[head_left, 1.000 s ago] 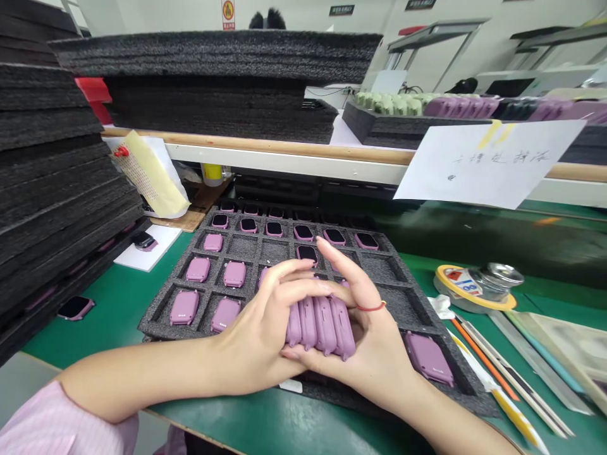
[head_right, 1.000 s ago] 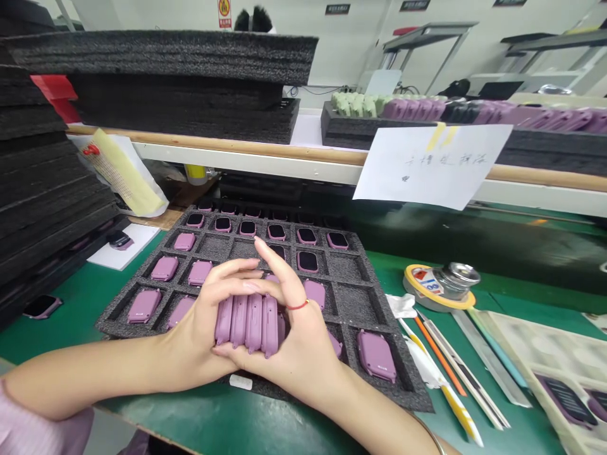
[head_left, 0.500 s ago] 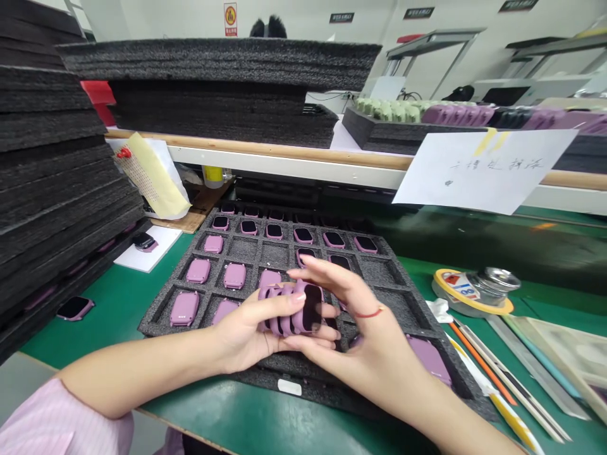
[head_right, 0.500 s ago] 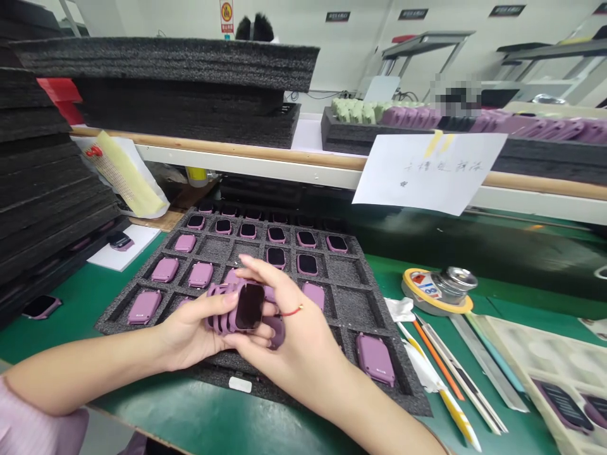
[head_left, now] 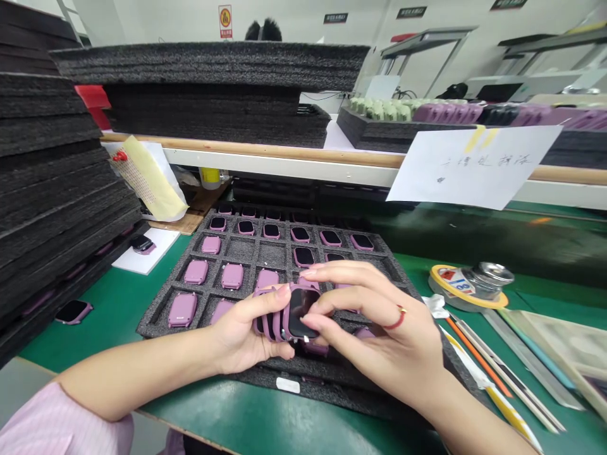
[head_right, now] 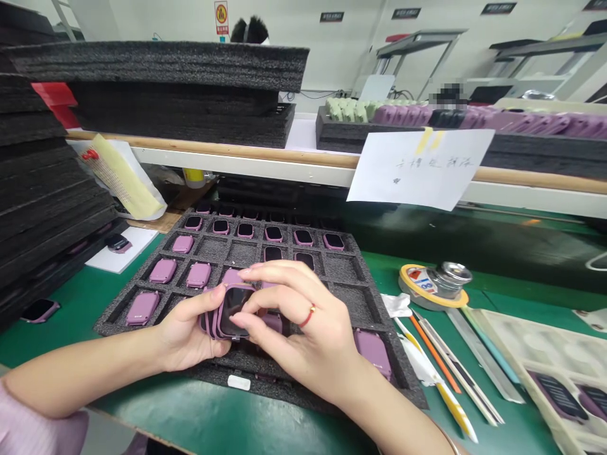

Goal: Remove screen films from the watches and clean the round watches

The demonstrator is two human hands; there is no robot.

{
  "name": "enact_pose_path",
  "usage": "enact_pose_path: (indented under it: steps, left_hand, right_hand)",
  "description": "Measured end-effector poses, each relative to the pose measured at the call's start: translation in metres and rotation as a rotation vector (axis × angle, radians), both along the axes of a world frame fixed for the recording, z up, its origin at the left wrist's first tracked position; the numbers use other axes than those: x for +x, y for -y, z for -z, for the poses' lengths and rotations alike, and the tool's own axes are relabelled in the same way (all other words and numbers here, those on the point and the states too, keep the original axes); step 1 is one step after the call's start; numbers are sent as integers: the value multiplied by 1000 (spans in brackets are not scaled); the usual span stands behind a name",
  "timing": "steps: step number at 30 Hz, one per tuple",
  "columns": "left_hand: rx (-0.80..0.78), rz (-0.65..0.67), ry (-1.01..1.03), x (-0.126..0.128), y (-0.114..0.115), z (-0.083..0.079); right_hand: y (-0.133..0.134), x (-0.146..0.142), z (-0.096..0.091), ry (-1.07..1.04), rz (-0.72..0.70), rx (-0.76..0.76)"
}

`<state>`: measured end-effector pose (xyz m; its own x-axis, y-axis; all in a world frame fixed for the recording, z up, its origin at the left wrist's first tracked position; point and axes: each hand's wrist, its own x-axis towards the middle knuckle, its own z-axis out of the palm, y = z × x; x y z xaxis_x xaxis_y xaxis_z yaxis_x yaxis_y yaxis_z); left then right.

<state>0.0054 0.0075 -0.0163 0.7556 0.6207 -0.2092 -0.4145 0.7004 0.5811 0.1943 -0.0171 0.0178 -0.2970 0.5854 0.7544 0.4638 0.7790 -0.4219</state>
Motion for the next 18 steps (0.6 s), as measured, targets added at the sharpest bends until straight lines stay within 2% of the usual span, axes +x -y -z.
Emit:
enact_pose_path:
  steps: [2,6,12,15,18]
  left_hand:
    - [60,33,32,1,0,1]
    - [84,77,64,3,0,-2]
    - [52,26,41,3,0,-1]
    - [53,1,49,3,-1,-1]
    - [93,57,90,2,-1,-1]
  right_hand:
    - [2,1,-3,15,32,0]
    - [6,3,-6,121,-66,-107]
    - [7,-1,-6,75,-61,-232]
    - [8,-2,-7,-25,-40,-238]
    - [11,-1,-7,-265,43,-139]
